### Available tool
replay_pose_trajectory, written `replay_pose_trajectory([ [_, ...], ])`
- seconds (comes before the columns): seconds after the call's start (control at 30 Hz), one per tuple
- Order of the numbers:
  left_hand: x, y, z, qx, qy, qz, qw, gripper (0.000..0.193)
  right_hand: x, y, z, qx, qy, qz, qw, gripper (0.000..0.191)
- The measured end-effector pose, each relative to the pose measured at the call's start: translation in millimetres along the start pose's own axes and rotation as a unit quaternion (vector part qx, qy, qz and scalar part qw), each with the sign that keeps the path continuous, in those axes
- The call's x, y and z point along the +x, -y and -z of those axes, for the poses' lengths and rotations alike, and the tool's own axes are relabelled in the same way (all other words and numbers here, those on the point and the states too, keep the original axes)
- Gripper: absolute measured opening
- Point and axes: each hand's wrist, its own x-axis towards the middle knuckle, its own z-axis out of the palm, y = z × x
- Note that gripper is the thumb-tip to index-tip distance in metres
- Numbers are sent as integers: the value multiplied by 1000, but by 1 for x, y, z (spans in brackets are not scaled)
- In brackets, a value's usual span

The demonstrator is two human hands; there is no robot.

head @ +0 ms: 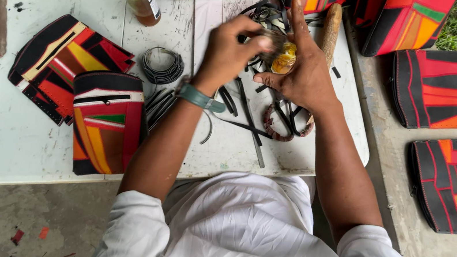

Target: The person holds a colorful patchwork leather bag panel and applies a sticky substance from a small jar onto its edges with their fingers, rubbing the substance along the edge. They set the treated panel aside, pick up another panel, and repeat the treatment, then handle loose leather straps on the table.

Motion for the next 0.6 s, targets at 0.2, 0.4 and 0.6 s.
replay_pose_trajectory([
  [0.2, 18, 8, -29, -60, 27, 48, 997, 70, 17, -56, 15, 253, -43, -84, 963, 120],
  [0.4, -15, 41, -28, -40, 2, 136, 990, 62, 17, -101, -24, 72, -23, -145, 987, 121],
  [0.6, -35, 32, -36, 12, 40, 157, 987, 52, 14, -103, -16, 30, -46, -158, 986, 115],
])
